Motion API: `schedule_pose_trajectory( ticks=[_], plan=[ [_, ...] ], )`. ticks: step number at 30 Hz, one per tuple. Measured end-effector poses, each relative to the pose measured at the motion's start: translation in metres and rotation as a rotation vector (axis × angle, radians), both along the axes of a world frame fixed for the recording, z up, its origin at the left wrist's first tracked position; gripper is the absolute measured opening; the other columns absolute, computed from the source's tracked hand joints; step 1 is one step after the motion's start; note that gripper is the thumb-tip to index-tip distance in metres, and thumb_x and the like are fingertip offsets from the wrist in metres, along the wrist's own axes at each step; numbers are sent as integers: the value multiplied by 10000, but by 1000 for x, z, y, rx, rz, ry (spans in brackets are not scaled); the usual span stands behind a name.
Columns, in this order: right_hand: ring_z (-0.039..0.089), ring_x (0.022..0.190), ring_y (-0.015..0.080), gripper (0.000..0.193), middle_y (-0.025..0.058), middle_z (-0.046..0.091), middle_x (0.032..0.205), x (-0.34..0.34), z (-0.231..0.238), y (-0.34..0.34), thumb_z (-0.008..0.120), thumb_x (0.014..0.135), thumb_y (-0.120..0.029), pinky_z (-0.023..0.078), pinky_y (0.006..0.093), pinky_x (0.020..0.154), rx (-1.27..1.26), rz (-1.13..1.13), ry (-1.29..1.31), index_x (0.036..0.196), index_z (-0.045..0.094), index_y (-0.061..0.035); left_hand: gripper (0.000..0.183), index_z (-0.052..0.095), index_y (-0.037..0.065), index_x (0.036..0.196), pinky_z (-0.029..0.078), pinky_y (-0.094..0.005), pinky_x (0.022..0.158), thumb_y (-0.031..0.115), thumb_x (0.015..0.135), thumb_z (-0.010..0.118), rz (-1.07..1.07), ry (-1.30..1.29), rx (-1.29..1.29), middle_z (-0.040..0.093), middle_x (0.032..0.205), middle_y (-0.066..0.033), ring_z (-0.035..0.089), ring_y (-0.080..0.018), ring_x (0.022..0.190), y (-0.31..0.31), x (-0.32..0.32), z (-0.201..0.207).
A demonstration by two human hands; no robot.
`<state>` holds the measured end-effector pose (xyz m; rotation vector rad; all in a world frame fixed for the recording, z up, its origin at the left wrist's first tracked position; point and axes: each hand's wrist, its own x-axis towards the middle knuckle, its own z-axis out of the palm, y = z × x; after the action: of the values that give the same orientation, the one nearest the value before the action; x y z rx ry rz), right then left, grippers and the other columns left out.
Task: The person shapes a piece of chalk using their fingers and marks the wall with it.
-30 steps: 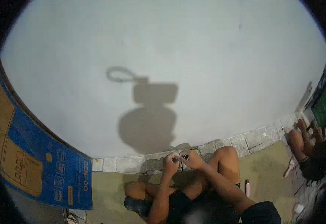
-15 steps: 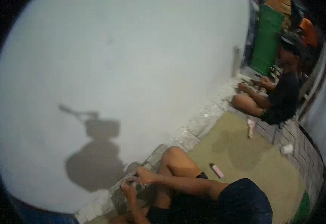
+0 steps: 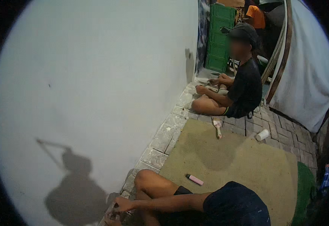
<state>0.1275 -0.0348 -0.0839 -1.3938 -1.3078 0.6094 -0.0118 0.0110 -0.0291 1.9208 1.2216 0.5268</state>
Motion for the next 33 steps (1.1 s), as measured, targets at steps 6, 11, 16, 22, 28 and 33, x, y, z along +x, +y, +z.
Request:
schedule_pose_trajectory(
  ticks=[6,11,16,22,28,33],
  plan=[
    [498,717,226,375,136,519,821,10,23,-5,592,837,-345,409,401,643,-246,194,168,894,551,23,311,619,-29,904,498,-364,729,152,686,745,-30,89,5,595,895,-162,594,-254,732,9,-7,4],
    [479,597,228,328,92,493,641,8,32,-8,579,832,-300,403,392,602,-196,309,147,745,552,16,316,622,-26,904,498,-371,728,166,686,748,-45,143,-2,595,898,-165,595,-258,726,16,-15,2],
    [462,564,232,375,142,471,596,3,26,-3,593,841,-283,388,394,596,-178,455,-243,672,507,41,322,625,-22,903,498,-377,727,180,687,752,-61,184,-4,596,900,-168,596,-263,719,21,-28,-1],
    [539,627,346,328,224,537,668,3,38,-3,514,882,-217,430,441,621,-124,458,-245,732,554,72,328,629,-17,903,498,-385,725,197,688,756,-96,257,-12,597,904,-172,598,-269,712,27,-43,-4],
    [536,661,379,468,267,545,722,5,45,-3,418,964,-322,423,452,656,-248,440,-341,776,565,80,337,662,2,890,494,-399,729,291,737,743,-183,191,-24,644,839,-155,619,-288,727,15,-52,10],
    [527,648,388,472,260,548,721,5,49,-4,419,964,-338,421,461,640,-301,395,-303,770,575,64,320,681,-2,888,483,-387,703,299,781,703,-191,101,-186,667,806,-154,628,-288,745,13,-46,21]
  ],
)
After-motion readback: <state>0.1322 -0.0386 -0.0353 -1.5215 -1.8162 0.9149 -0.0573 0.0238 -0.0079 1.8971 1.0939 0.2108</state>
